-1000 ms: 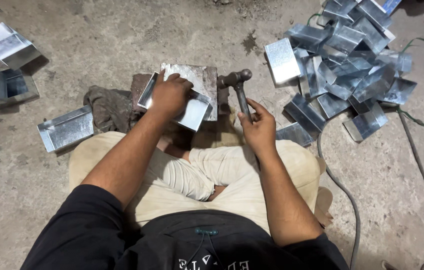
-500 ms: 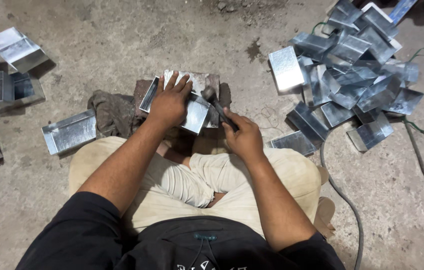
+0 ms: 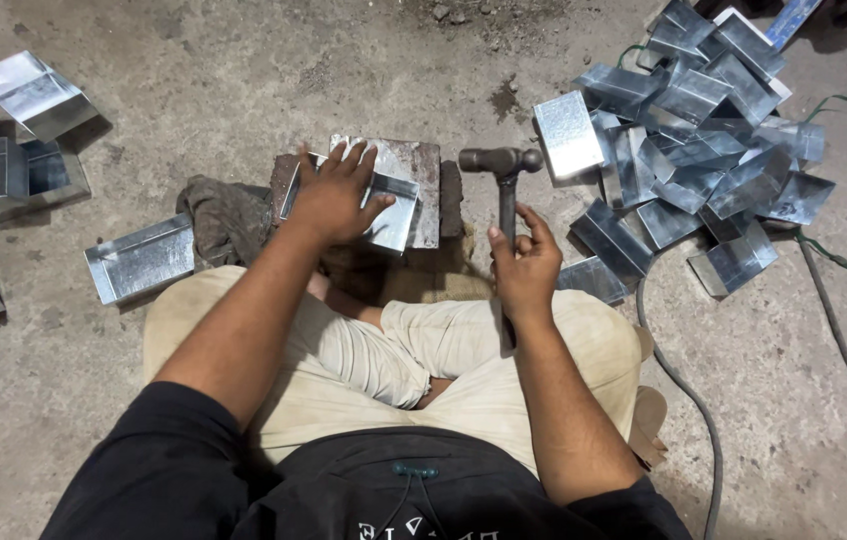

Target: The person sits on the floor and repeatedly hammers small rectangular metal boxes placed on a brick. They pick up each box, strike it with a hammer, and set it aside, continuing the process with multiple units.

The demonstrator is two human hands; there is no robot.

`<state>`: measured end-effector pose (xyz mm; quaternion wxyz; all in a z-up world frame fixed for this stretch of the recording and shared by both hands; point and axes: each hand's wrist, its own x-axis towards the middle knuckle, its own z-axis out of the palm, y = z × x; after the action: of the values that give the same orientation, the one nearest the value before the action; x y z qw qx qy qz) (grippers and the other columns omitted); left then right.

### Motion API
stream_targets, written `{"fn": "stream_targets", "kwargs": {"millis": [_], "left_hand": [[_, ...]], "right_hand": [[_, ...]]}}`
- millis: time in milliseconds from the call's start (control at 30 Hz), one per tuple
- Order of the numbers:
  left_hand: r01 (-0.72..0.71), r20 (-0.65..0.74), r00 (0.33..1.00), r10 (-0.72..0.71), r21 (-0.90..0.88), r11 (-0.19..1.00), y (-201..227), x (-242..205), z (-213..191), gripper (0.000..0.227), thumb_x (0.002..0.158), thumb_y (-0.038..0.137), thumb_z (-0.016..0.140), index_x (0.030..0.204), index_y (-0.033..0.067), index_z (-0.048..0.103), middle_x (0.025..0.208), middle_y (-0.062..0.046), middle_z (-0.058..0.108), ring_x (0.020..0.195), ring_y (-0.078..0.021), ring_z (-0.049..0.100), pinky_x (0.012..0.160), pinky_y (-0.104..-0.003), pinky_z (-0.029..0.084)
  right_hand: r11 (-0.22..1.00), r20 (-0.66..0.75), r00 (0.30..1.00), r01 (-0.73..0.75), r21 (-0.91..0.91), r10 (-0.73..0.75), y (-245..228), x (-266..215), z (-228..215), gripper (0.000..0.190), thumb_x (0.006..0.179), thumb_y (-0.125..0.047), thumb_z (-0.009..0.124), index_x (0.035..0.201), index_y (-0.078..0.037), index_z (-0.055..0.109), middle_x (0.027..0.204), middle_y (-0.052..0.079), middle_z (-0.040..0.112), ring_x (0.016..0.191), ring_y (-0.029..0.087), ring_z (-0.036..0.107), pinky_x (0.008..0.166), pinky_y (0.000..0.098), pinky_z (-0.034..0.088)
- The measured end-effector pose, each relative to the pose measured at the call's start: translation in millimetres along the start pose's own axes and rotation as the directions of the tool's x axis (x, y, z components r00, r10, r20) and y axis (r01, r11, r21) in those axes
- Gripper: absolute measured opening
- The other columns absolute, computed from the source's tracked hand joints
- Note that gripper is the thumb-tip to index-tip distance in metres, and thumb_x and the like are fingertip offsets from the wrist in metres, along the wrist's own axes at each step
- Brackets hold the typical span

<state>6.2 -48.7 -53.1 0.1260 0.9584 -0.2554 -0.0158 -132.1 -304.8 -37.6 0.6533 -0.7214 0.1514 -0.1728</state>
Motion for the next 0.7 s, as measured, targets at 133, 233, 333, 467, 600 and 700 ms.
{"fn": "stream_targets", "kwargs": {"millis": [133,233,333,467,600,700], "left_hand": [[-0.063,0.276,0.961,0.02,0.149,0.987,-3,-20,-45,0.122,0.064,0.07,0.079,0.161,0.0277,0.019,0.168,-0.007,0.023,0.153,-0.0365,0.02,0.112,-0.076,-0.001],[-0.072,0.289,0.957,0.026,0.151,0.986,0,-21,-52,0.133,0.056,0.064,0.088,0.164,0.0268,0.019,0.162,-0.011,0.033,0.149,-0.0369,0.03,0.12,-0.068,0.005],[-0.053,0.146,0.988,0.055,-0.014,0.998,-9,-19,-40,0.138,0.052,0.056,0.094,0.163,0.0182,0.02,0.155,-0.019,0.039,0.145,-0.04,0.036,0.12,-0.063,0.016],[-0.313,-0.332,0.929,0.16,-0.48,0.82,-24,-13,-16,0.144,0.057,0.047,0.096,0.165,0.0105,0.009,0.151,-0.028,0.036,0.139,-0.0444,0.041,0.118,-0.051,0.037],[-0.314,-0.418,0.906,0.073,-0.544,0.778,-23,-3,22,0.141,0.057,0.035,0.101,0.161,0.0089,0.009,0.153,-0.027,0.033,0.144,-0.0444,0.041,0.118,-0.049,0.041],[-0.28,-0.391,0.92,0.025,-0.612,0.739,-25,6,28,0.135,0.059,0.036,0.101,0.157,0.0069,0.013,0.15,-0.024,0.042,0.142,-0.0401,0.046,0.119,-0.048,0.041]], "right_hand": [[0.98,-0.027,0.987,0.161,0.113,-0.159,-16,-8,4,0.051,0.095,-0.007,0.071,0.142,-0.001,0.05,0.067,-0.001,0.064,0.05,0.004,0.051,0.044,0.0213,0.038],[0.955,0.014,0.963,0.263,0.137,-0.267,-17,-12,5,0.043,0.1,-0.006,0.068,0.139,0.001,0.052,0.072,0.0,0.063,0.055,0.004,0.055,0.048,0.0216,0.042],[0.948,0.114,0.943,0.304,0.093,-0.314,-12,-11,-1,0.028,0.103,-0.003,0.068,0.129,0.005,0.06,0.087,0.005,0.065,0.072,0.008,0.062,0.062,0.0241,0.051],[0.918,0.152,0.925,0.37,-0.141,-0.35,-32,-9,-4,0.033,0.095,-0.003,0.075,0.126,0.005,0.066,0.096,0.008,0.072,0.084,0.012,0.068,0.074,0.0248,0.056],[0.816,0.174,0.958,0.285,-0.503,-0.227,-97,-15,-18,0.056,0.085,-0.009,0.081,0.138,-0.002,0.066,0.092,0.005,0.074,0.071,0.011,0.07,0.062,0.0236,0.057],[0.732,0.069,0.759,0.644,-0.222,-0.647,-153,-18,-30,0.033,0.106,-0.005,0.078,0.137,0.001,0.067,0.105,0.012,0.074,0.085,0.014,0.069,0.075,0.0254,0.055]]}}
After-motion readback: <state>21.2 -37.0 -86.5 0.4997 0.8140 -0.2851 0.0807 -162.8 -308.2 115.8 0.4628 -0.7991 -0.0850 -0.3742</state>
